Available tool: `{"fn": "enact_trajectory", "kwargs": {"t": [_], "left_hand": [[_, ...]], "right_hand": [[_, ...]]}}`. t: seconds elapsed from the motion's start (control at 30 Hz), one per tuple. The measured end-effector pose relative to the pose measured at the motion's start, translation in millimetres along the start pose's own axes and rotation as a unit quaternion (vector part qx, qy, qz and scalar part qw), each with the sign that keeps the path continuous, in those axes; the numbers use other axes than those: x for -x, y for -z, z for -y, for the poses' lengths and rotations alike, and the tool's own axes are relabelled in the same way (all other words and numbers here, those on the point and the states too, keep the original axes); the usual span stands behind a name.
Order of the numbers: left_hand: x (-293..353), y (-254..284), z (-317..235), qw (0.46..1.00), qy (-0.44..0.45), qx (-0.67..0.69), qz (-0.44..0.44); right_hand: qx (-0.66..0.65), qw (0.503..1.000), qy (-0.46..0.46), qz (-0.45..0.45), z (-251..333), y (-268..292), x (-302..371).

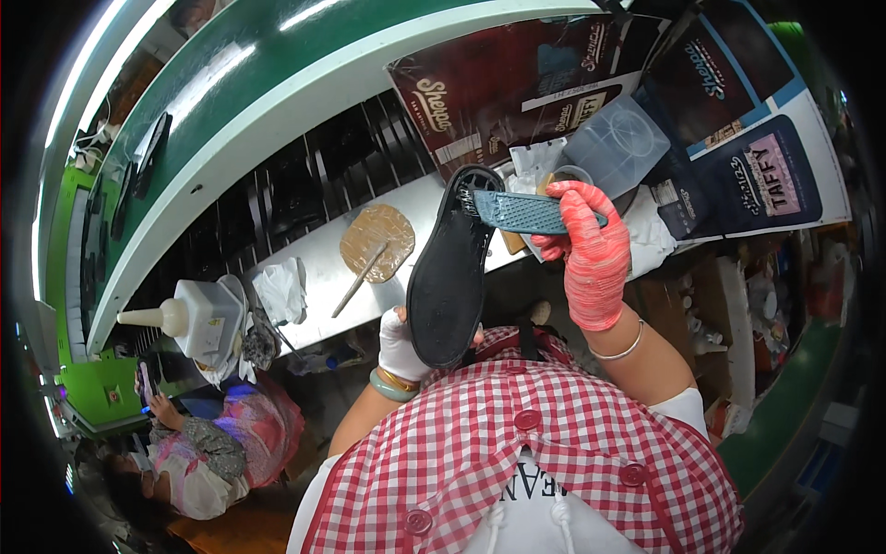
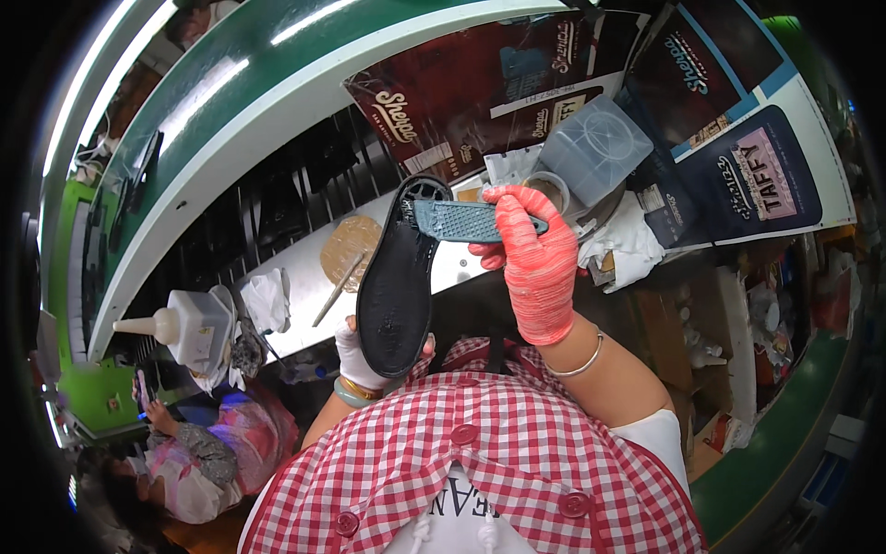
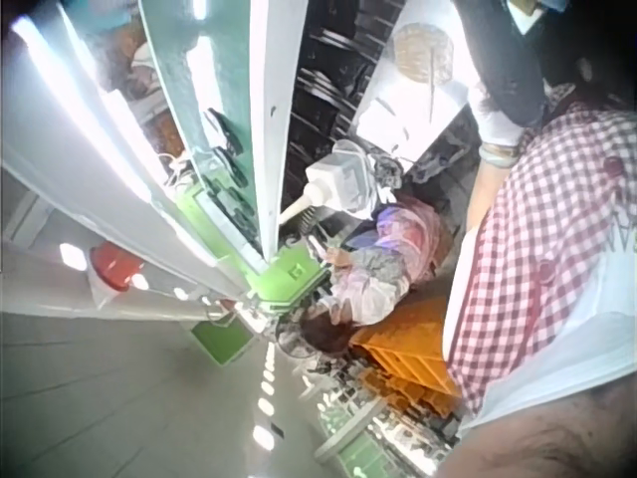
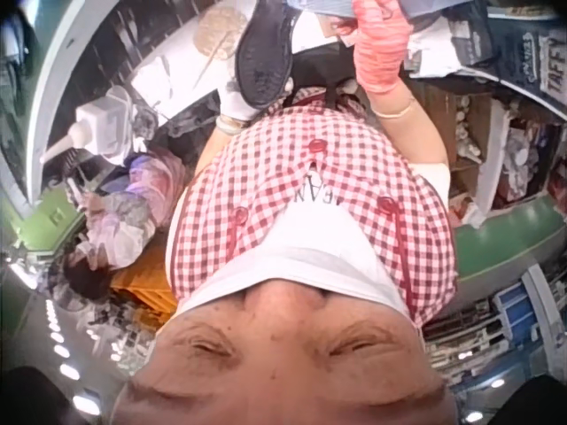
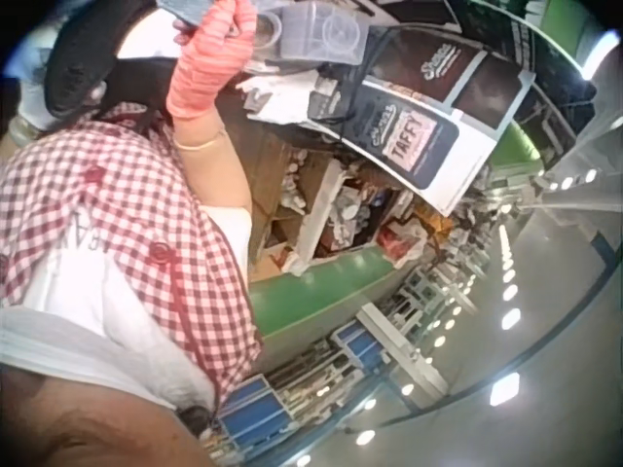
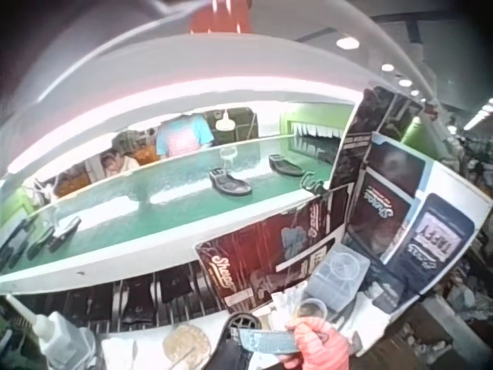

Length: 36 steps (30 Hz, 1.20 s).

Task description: The person scrubs the soles of black slip-on shoes with a blue scrubbing tool, repeatedly dipping the tool into a small container of liquid. They handle the shoes one at a time, scrubbing the textured sole and then placing them on a green shelf.

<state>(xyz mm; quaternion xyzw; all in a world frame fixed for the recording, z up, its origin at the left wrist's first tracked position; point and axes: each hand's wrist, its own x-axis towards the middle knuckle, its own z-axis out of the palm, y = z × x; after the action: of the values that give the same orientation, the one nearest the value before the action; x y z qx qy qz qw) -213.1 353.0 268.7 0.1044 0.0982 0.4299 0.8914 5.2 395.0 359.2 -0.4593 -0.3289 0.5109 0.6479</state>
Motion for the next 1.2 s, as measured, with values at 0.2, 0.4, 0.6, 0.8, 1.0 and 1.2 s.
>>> {"fn": "enact_trajectory", "kwargs": {"t": [0.2, 0.4, 0.6, 0.8, 1.0, 1.2], "left_hand": [[0, -4, 1, 1.000, 0.016, -0.015, 0.005], [0, 0, -4, 0.998, 0.044, -0.029, -0.016], [-8, 2, -4, 0.998, -0.002, -0.050, -0.042], [-9, -18, -20, 0.981, -0.050, -0.169, -0.083], [-10, -41, -33, 0.948, -0.137, -0.272, -0.089], [-13, -42, -35, 0.957, -0.139, -0.248, -0.064]], "right_hand": [[0.013, 1.000, -0.026, 0.000, 0, 4, -4], [0.054, 0.997, -0.039, 0.041, 5, 1, -1], [0.106, 0.978, -0.142, 0.114, 22, -12, 7], [-0.103, 0.994, 0.013, -0.024, 36, -5, -4], [-0.131, 0.990, 0.004, -0.045, 31, 3, -2], [-0.005, 0.999, 0.034, -0.008, 36, -13, 3]]}}
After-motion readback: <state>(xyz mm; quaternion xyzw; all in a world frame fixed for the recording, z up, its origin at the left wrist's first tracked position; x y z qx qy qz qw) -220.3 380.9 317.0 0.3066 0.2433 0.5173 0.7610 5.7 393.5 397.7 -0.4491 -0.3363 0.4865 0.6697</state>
